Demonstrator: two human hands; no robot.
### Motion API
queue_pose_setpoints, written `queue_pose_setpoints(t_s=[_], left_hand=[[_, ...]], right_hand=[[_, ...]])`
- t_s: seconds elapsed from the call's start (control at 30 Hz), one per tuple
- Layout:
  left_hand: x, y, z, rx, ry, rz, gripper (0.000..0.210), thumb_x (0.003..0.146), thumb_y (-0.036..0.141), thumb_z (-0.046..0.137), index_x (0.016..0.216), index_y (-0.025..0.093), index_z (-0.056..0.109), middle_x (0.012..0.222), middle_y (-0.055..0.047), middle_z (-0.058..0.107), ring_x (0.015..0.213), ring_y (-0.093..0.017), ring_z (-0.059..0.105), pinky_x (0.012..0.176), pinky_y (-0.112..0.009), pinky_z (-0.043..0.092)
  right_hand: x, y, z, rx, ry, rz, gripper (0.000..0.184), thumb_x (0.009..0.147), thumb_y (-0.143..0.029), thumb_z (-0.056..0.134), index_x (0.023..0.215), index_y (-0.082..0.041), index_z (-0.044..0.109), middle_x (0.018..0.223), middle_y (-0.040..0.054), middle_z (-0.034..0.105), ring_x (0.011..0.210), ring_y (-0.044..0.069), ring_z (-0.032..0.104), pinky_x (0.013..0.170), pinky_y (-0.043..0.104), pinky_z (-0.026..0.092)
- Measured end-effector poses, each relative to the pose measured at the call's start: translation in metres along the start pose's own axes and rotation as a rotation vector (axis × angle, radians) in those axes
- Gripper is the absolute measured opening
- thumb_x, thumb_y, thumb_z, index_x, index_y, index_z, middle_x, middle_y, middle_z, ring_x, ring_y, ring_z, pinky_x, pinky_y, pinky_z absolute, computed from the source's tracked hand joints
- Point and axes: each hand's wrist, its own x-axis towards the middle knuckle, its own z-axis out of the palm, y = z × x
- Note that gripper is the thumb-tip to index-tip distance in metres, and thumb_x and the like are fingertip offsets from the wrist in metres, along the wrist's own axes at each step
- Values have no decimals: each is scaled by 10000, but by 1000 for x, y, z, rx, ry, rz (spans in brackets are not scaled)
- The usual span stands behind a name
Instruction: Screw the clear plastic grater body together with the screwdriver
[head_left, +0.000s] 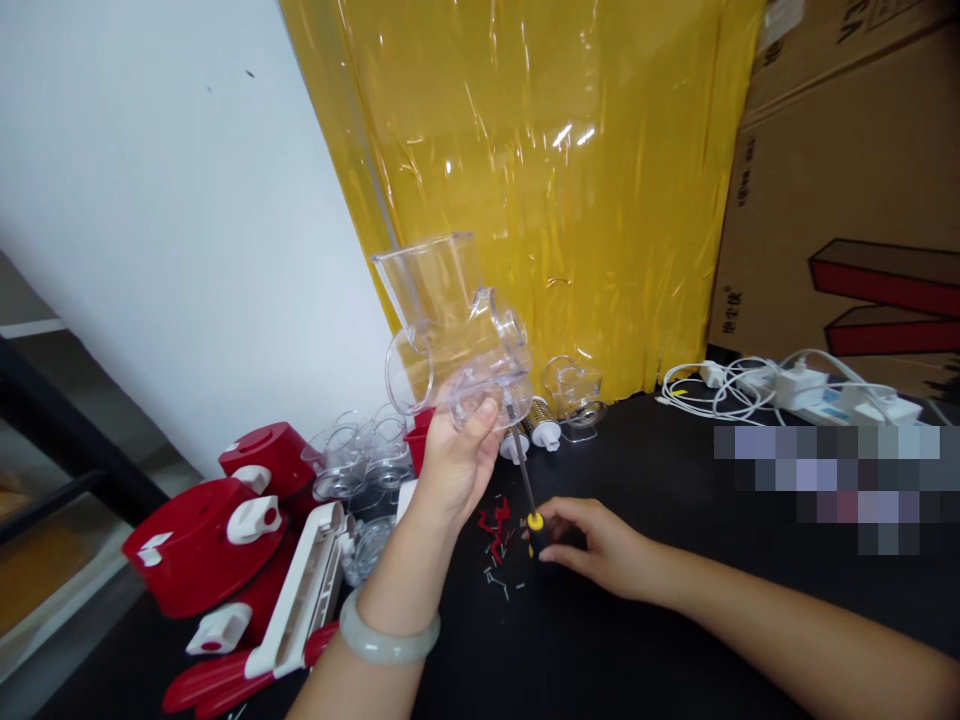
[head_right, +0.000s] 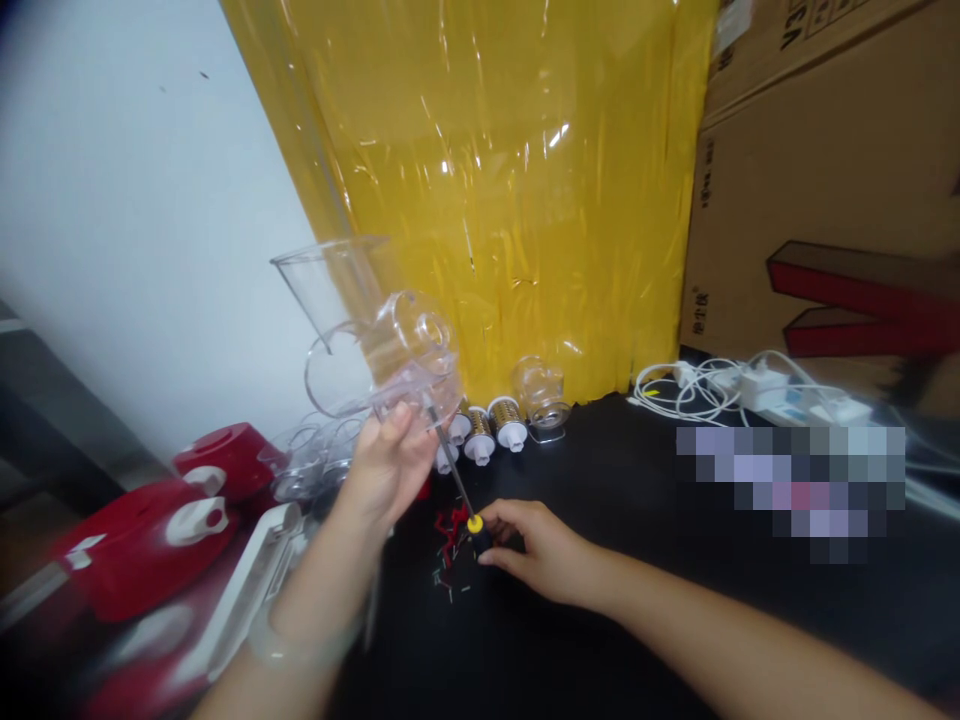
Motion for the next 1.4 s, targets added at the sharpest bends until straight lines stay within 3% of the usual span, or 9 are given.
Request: queue_pose_setpoints(t_s=[0.4, 0.57, 0.77, 0.87, 1.0, 1.2, 1.3, 1.4], left_hand=[[0, -2, 0, 20, 34, 4, 624, 695, 342, 888, 1226, 259, 570, 1205, -66, 712, 1204, -269, 650, 1019, -434, 514], [2, -2, -1, 93, -20, 50, 592, 666, 389, 904, 1169, 233, 634, 1197, -81, 727, 1192, -277, 658, 1048, -434, 500], [9, -7, -11, 194, -33, 131, 593, 634, 397, 922, 1141, 211, 676, 1039, -70, 759, 1034, -261, 712, 970, -416, 542], [10, -8, -13, 193, -48, 137, 563, 655, 374, 912, 1140, 211, 679, 1028, -62, 760, 1014, -246, 714, 965, -399, 542], [9, -7, -12, 178, -49, 135, 545, 642, 397, 918, 1102, 212, 690, 1078, -76, 755, 1032, -253, 712, 989, -408, 532], [10, -7, -13, 183, -8, 123, 606, 602, 409, 936, 1116, 214, 682, 1026, -71, 765, 972, -257, 730, 947, -417, 545], [10, -7, -13, 179, -25, 129, 599, 611, 394, 935, 1126, 214, 687, 1037, -66, 765, 969, -241, 726, 930, -390, 550], [10, -7, -15, 180, -52, 141, 564, 650, 380, 918, 1137, 210, 691, 1004, -56, 763, 930, -216, 721, 893, -362, 559]], right_hand=[[0, -1, 0, -11, 9, 2, 285, 869, -441, 715, 1023, -204, 683, 951, 34, 721, 861, 153, 659, 838, 305, 550], [1, 2, 1, 16, 18, 1, 306, 857, -469, 724, 987, -197, 671, 919, 30, 709, 857, 153, 656, 833, 305, 544], [-1, 0, 2, -47, 71, -14, 274, 829, -429, 756, 936, -198, 653, 885, 24, 700, 810, 145, 646, 788, 290, 552], [-5, -5, 2, -126, 106, -87, 235, 874, -344, 698, 1062, -211, 648, 975, 46, 705, 879, 158, 654, 844, 311, 555], [-7, -6, 2, -173, 135, -165, 353, 922, -297, 611, 1270, -235, 596, 1112, 81, 703, 1006, 184, 666, 930, 352, 546], [-6, -2, 2, -207, 217, -130, 397, 874, -356, 701, 1234, -232, 590, 1041, 69, 682, 989, 194, 656, 934, 376, 537], [-8, -4, 1, -136, 177, -172, 437, 921, -296, 631, 1337, -243, 508, 1175, 88, 669, 1122, 196, 636, 1034, 405, 493], [-8, -3, 2, -95, 153, -172, 468, 935, -264, 603, 1379, -252, 457, 1112, 70, 691, 1075, 182, 660, 1039, 407, 487]])
